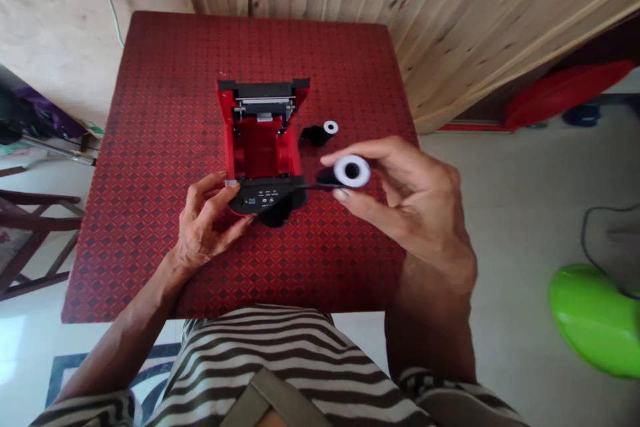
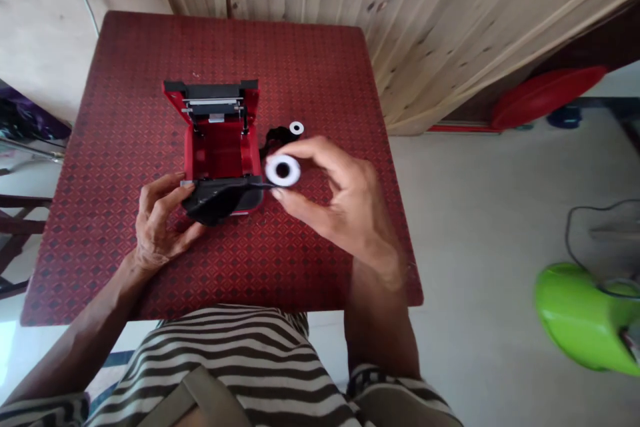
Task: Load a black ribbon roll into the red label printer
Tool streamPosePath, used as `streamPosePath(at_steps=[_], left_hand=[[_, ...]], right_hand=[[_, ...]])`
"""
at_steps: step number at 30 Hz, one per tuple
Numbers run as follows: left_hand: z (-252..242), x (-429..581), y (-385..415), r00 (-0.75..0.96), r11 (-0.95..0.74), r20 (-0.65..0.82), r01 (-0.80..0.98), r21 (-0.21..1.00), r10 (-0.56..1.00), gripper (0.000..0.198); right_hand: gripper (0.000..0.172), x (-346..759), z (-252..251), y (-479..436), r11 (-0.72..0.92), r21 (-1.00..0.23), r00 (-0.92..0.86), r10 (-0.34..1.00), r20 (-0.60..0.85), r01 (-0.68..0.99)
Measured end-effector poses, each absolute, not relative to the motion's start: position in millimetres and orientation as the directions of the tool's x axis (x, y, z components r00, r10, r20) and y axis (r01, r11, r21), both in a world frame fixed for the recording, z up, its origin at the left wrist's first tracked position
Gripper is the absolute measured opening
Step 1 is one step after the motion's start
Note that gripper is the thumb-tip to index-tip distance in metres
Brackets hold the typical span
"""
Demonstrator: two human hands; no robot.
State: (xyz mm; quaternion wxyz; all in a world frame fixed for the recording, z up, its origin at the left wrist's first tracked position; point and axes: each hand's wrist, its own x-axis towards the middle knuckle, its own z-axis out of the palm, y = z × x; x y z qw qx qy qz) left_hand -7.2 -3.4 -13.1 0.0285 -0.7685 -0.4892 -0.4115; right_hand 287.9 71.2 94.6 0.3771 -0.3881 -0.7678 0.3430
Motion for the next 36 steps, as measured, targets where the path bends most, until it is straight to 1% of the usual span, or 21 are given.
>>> streamPosePath(at_steps=[1, 3, 6, 8, 11, 14, 16, 18, 20, 21, 22, 23, 25, 26, 27, 28, 30, 31, 32, 34, 36], left_hand=[[-12, -7, -3, 0.184, -0.521, 0.662, 0.777, 0.354, 0.726, 0.067], [-11, -7, -2, 0.187, -0.522, 0.668, 0.781, 0.344, 0.720, 0.068], [-10, -7, 0, 0.192, -0.524, 0.671, 0.783, 0.336, 0.716, 0.069], [-9, -7, 0, 0.194, -0.523, 0.672, 0.786, 0.329, 0.715, 0.068], [-9, -7, 0, 0.192, -0.518, 0.671, 0.791, 0.326, 0.716, 0.064], [-9, -6, -1, 0.176, -0.491, 0.652, 0.803, 0.338, 0.737, 0.061], [-9, -6, -1, 0.170, -0.484, 0.647, 0.805, 0.344, 0.743, 0.063], [-9, -6, -1, 0.171, -0.494, 0.653, 0.796, 0.350, 0.738, 0.068], [-9, -7, 0, 0.175, -0.513, 0.666, 0.782, 0.353, 0.725, 0.072], [-9, -7, 0, 0.172, -0.515, 0.666, 0.778, 0.360, 0.726, 0.073], [-9, -7, 0, 0.170, -0.517, 0.667, 0.774, 0.365, 0.726, 0.073], [-9, -7, 0, 0.169, -0.518, 0.665, 0.771, 0.371, 0.727, 0.074], [-9, -7, 0, 0.165, -0.516, 0.660, 0.766, 0.382, 0.733, 0.074], [-9, -7, -1, 0.164, -0.517, 0.660, 0.765, 0.385, 0.734, 0.074], [-9, -7, -1, 0.163, -0.517, 0.660, 0.764, 0.386, 0.734, 0.074], [-9, -6, -1, 0.164, -0.519, 0.662, 0.763, 0.385, 0.731, 0.074], [-9, -6, 0, 0.166, -0.522, 0.666, 0.763, 0.380, 0.727, 0.073], [-9, -7, 0, 0.171, -0.526, 0.667, 0.763, 0.376, 0.725, 0.073], [-9, -7, 0, 0.177, -0.530, 0.667, 0.762, 0.372, 0.724, 0.073], [-9, -7, 0, 0.189, -0.537, 0.667, 0.760, 0.366, 0.721, 0.072], [-9, -7, -1, 0.191, -0.536, 0.665, 0.762, 0.363, 0.722, 0.071]], right_hand=[[0.032, 300, 87, 64, 0.374, -0.887, -0.359, 0.894, 0.267, 0.272], [0.031, 316, 68, 51, 0.212, -0.962, -0.277, 0.947, 0.161, 0.169], [0.025, 322, 35, 34, 0.075, -0.986, -0.224, 0.974, 0.039, 0.152], [0.025, 317, 13, 27, 0.043, -0.982, -0.235, 0.972, -0.002, 0.184], [0.028, 307, -9, 25, 0.057, -0.960, -0.278, 0.960, -0.022, 0.274], [0.031, 302, -14, 26, 0.102, -0.924, -0.318, 0.948, -0.022, 0.368], [0.031, 304, -10, 26, 0.127, -0.908, -0.354, 0.935, -0.026, 0.400], [0.038, 312, -1, 27, 0.117, -0.905, -0.404, 0.912, -0.065, 0.409], [0.052, 325, 7, 35, 0.058, -0.922, -0.447, 0.885, -0.130, 0.384], [0.055, 331, 9, 42, 0.021, -0.932, -0.455, 0.877, -0.157, 0.362], [0.054, 336, 10, 51, -0.006, -0.941, -0.440, 0.883, -0.164, 0.340], [0.049, 340, 9, 63, -0.008, -0.948, -0.398, 0.906, -0.141, 0.319], [0.037, 343, 1, 92, 0.060, -0.949, -0.250, 0.968, -0.020, 0.309], [0.038, 341, -6, 108, 0.121, -0.940, -0.167, 0.983, 0.070, 0.318], [0.044, 337, -15, 125, 0.158, -0.927, -0.119, 0.985, 0.125, 0.340], [0.053, 332, -24, 140, 0.177, -0.916, -0.101, 0.984, 0.150, 0.360], [0.068, 320, -40, 165, 0.205, -0.901, -0.123, 0.978, 0.170, 0.384], [0.070, 314, -45, 175, 0.219, -0.890, -0.146, 0.974, 0.174, 0.400], [0.067, 309, -49, 182, 0.234, -0.877, -0.168, 0.970, 0.178, 0.420], [0.055, 300, -53, 190, 0.257, -0.849, -0.195, 0.963, 0.185, 0.462], [0.046, 296, -49, 190, 0.258, -0.841, -0.191, 0.964, 0.187, 0.475]])
